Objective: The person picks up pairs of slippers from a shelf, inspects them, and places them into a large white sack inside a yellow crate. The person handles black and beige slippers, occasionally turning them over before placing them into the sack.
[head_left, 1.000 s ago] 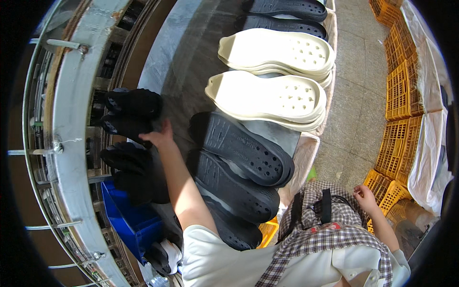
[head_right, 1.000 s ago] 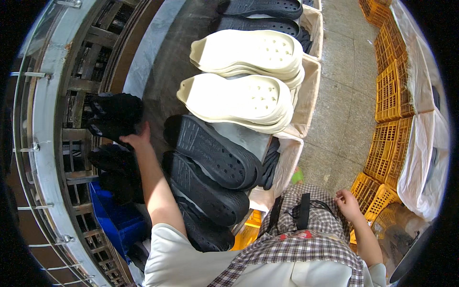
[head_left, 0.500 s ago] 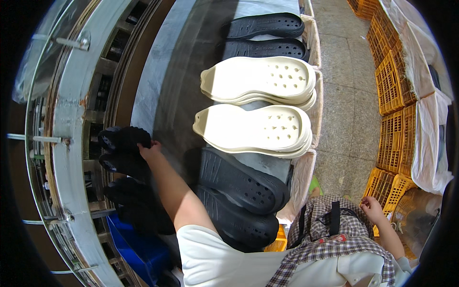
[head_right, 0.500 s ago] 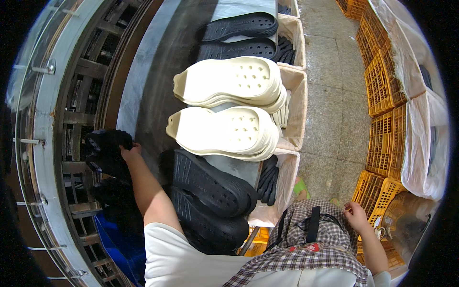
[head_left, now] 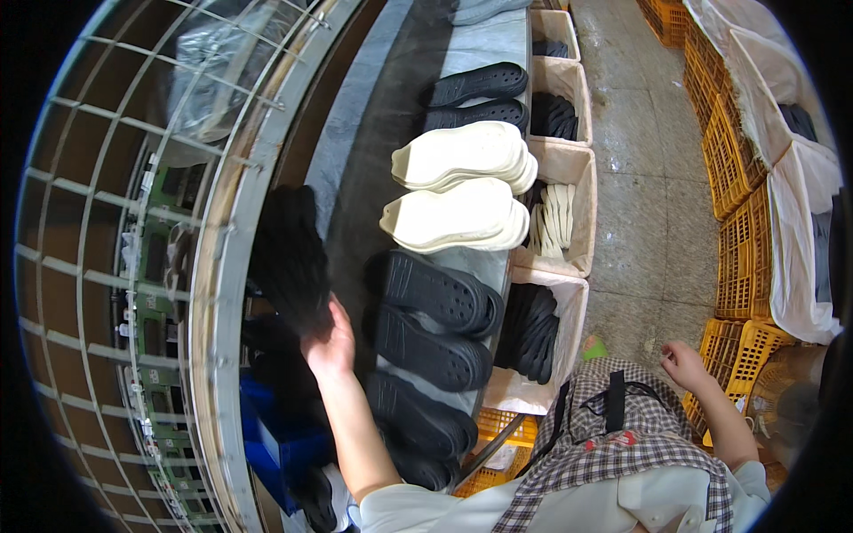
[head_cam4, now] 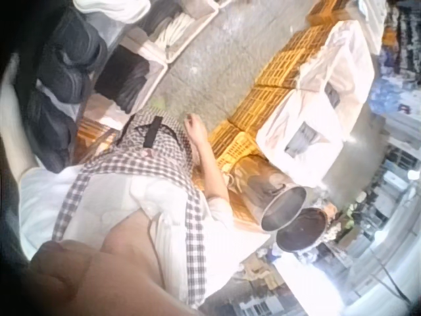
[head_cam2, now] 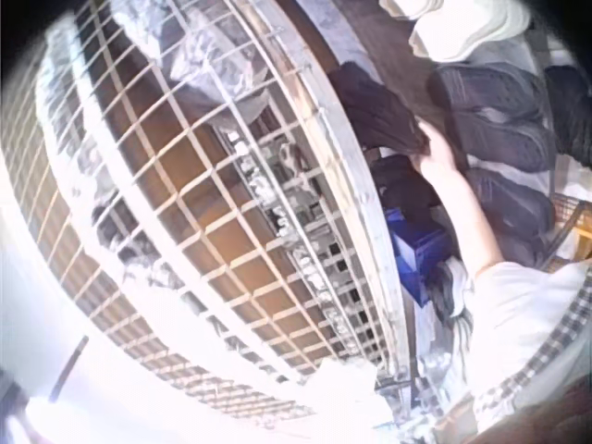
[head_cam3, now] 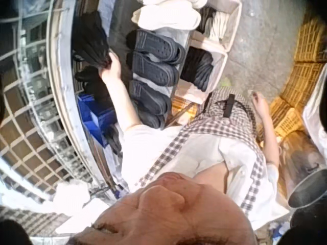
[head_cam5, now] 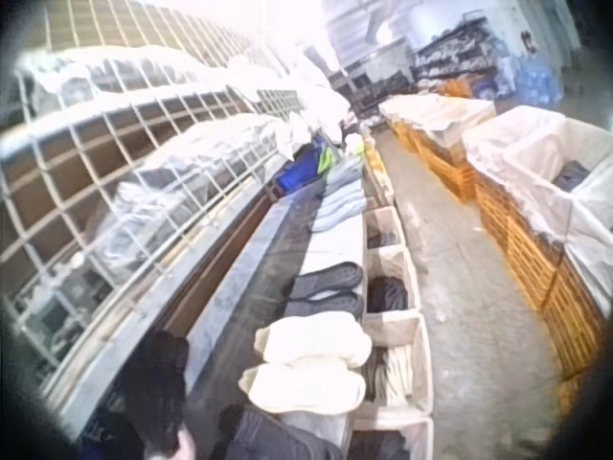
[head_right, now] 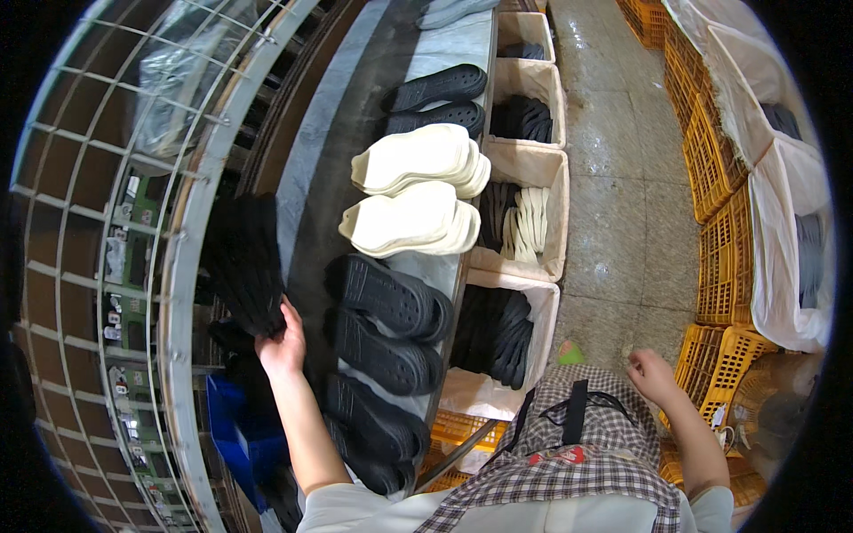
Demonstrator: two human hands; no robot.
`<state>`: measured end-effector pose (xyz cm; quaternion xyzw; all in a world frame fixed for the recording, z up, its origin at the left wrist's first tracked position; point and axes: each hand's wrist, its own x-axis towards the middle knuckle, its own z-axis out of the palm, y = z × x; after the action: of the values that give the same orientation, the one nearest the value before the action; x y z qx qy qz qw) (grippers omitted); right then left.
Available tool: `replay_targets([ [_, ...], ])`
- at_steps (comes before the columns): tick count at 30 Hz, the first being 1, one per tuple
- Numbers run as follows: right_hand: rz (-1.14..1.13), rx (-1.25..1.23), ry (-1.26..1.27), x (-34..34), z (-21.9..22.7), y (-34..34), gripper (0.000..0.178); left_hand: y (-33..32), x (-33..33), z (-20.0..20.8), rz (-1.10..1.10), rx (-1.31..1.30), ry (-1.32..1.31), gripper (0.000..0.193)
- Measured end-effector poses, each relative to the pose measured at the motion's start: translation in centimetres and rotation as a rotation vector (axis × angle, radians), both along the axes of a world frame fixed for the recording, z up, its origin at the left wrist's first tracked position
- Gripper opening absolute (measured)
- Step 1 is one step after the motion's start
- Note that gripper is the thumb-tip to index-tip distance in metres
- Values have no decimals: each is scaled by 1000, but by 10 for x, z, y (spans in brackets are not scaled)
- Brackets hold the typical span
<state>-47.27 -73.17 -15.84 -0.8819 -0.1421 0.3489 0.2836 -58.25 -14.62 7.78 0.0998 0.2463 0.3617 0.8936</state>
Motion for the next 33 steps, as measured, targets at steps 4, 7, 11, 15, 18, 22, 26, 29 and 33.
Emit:
replay_targets([
  [4,100,172,-149,-14,8,-9,29,-134,-51,17,-174,-143,-19,41],
  [7,145,391,-323,-30,27,-13,28,-218,-88,18,-277,-170,24,52],
  [11,159,635,-446,-52,66,-17,32,-304,-136,7,-464,-113,20,61],
  [15,110,851,-497,-76,115,-22,40,-354,-163,-1,-649,-274,48,54],
  [18,-48,1023,-280,-94,149,-33,62,-379,-162,-13,-772,-330,76,55],
  [22,-405,1492,209,-100,183,-32,92,-391,-143,-30,-979,-314,52,47],
  [26,-571,1614,181,-109,206,-50,92,-388,-103,-57,-1136,-281,117,44],
  [29,-817,1547,232,-106,217,-65,85,-388,-65,-78,-1274,20,94,46],
  [33,-950,1574,305,-87,220,-90,80,-401,-3,-96,-1377,617,-58,72],
])
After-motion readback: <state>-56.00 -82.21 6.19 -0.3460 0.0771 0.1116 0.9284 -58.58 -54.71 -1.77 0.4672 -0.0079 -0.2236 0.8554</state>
